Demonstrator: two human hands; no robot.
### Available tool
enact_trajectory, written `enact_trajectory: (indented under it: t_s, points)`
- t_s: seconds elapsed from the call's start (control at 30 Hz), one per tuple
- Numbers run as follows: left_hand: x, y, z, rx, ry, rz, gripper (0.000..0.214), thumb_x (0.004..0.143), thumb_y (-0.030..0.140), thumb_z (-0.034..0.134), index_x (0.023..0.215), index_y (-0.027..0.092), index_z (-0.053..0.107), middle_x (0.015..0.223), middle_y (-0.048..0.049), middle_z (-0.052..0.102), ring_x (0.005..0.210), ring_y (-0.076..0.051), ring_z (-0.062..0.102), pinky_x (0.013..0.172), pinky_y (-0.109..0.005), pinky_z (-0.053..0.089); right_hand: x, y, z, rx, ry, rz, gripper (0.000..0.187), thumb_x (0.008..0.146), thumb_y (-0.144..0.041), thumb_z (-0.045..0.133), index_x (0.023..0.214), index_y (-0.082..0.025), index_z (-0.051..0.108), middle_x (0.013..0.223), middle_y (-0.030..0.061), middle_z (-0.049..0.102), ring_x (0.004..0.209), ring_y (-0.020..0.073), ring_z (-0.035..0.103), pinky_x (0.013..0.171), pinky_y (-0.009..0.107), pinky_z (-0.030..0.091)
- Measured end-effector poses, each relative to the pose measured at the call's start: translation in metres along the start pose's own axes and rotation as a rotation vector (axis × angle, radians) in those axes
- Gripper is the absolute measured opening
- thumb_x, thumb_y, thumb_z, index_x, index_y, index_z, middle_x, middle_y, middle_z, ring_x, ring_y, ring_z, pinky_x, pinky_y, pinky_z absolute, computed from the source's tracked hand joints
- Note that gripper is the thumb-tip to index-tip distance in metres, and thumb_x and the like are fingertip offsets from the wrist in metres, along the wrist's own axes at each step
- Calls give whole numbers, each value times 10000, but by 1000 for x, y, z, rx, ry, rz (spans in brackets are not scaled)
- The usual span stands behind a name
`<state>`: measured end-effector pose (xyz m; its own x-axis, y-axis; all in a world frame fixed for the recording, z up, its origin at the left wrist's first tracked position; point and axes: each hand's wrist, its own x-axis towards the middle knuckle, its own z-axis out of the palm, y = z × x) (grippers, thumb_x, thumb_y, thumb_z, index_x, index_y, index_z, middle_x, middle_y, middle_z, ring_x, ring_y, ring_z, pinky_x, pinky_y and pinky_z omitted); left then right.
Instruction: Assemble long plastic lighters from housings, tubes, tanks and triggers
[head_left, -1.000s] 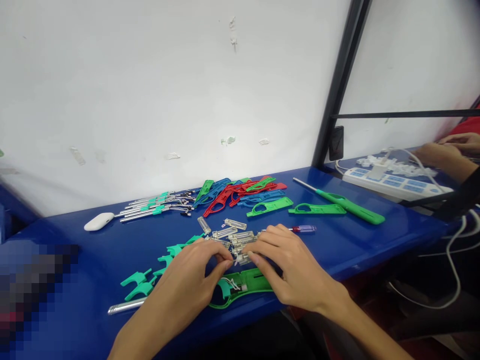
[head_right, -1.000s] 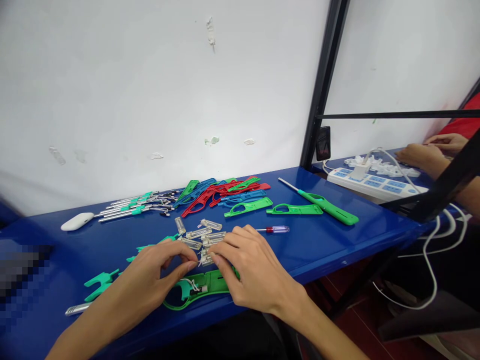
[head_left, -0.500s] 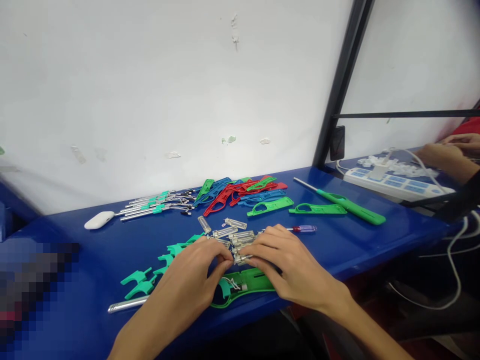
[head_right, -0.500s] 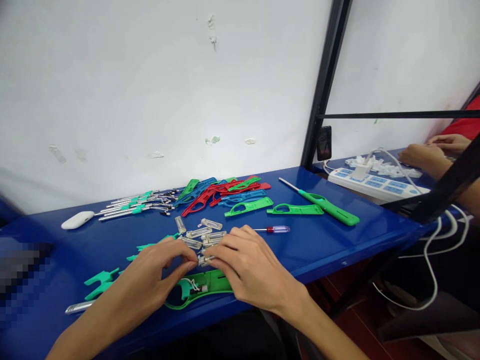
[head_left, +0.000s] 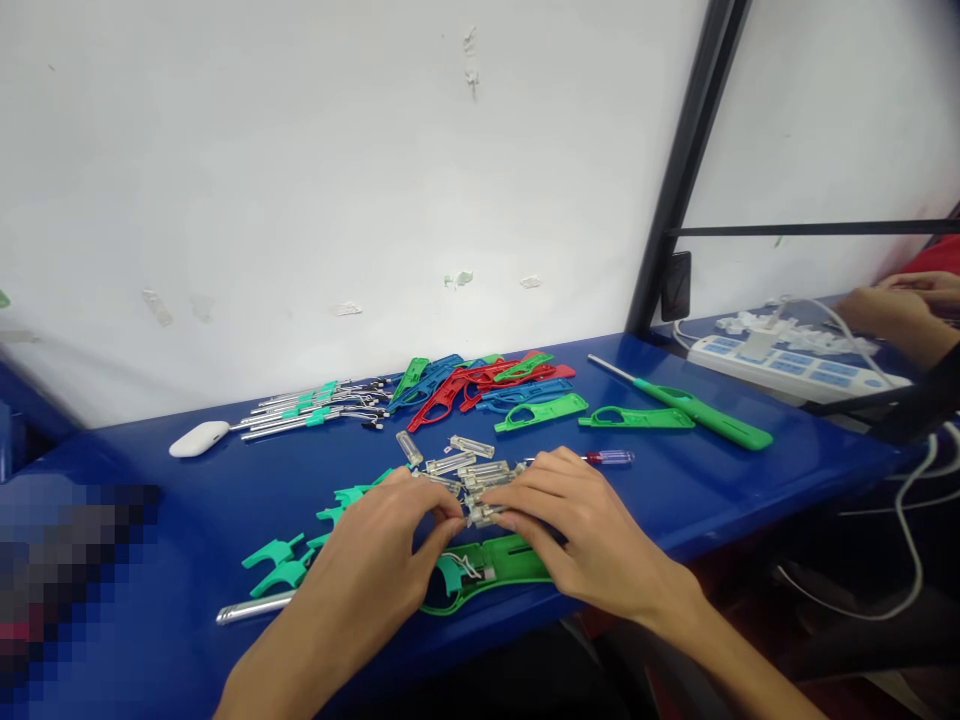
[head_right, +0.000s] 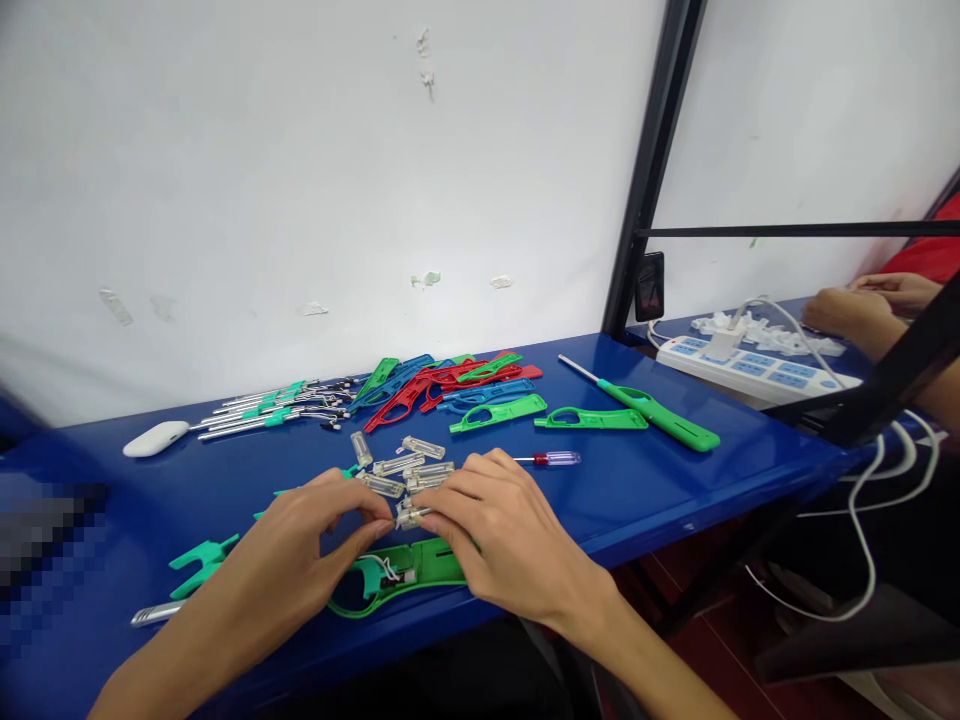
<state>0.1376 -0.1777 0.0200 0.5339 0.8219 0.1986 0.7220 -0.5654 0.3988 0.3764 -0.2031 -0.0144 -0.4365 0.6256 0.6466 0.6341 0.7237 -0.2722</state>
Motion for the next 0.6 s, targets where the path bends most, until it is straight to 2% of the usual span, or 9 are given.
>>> enact_trajectory:
  t_s: [0.23,0.6]
  points:
    - [1,4,2,5,1,8,203,1030,284,521,911,273,685,962,16,767,953,-250,706,1023,-470,495,0,2,0,-19,-1,-47,179,1091,-241,601,1194,-203,743,1002,14,799,875,194,626,789,374,383]
    - [0,1,-2,13,-13,9,206,1035,317,540,942,285,721,970,17,789,962,-250,720,1066,-484,500,1,0,0,-7,4,-26,183,1094,-227,580,1157,-198,749,961,17,790,851,197,615,786,373,376]
